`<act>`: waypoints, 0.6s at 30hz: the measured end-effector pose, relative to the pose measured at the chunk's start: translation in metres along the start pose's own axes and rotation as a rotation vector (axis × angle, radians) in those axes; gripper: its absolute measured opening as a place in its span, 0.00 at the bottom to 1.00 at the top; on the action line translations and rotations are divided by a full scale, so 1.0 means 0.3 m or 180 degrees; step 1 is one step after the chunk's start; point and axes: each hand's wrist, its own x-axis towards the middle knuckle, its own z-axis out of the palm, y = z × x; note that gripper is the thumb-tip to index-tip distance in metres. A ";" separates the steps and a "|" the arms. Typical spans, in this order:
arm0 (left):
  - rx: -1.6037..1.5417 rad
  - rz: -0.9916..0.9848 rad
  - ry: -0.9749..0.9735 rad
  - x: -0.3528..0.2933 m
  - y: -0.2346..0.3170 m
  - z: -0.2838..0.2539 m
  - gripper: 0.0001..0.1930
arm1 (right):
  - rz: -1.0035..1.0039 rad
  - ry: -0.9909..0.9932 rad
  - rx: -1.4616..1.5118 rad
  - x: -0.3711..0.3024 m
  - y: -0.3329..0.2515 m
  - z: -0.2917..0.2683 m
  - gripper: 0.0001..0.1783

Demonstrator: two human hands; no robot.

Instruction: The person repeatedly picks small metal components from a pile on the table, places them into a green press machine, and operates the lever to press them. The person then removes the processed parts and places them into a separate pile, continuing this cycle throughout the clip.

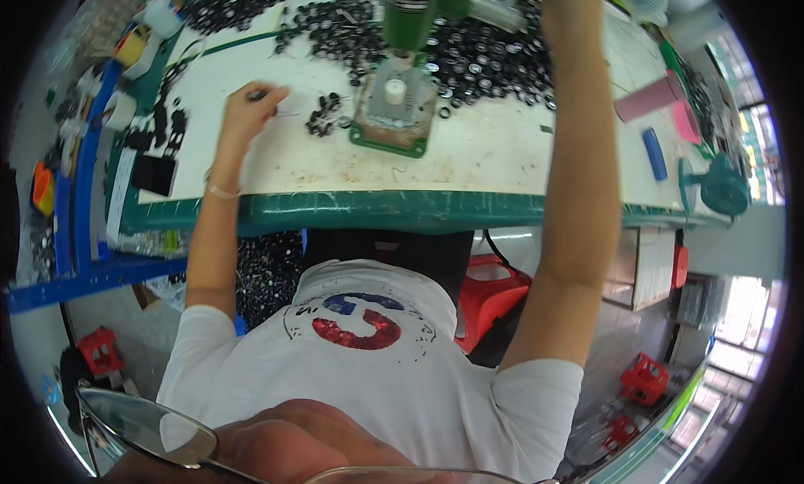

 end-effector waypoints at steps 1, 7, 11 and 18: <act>0.0553 -0.0051 0.0147 -0.014 -0.051 -0.042 0.15 | 0.0240 0.0017 -0.0288 -0.051 0.082 -0.010 0.15; 0.1565 -0.0199 0.0180 0.029 -0.007 0.021 0.19 | 0.0118 -0.0864 -0.2407 -0.417 0.439 -0.096 0.09; 0.1471 0.0073 -0.0107 0.066 -0.017 0.022 0.18 | 0.0104 -0.1072 -0.3159 -0.517 0.432 -0.065 0.11; 0.0036 0.0389 -0.0774 0.049 -0.011 0.047 0.18 | -0.0746 -0.1157 -0.3948 -0.498 0.457 -0.049 0.09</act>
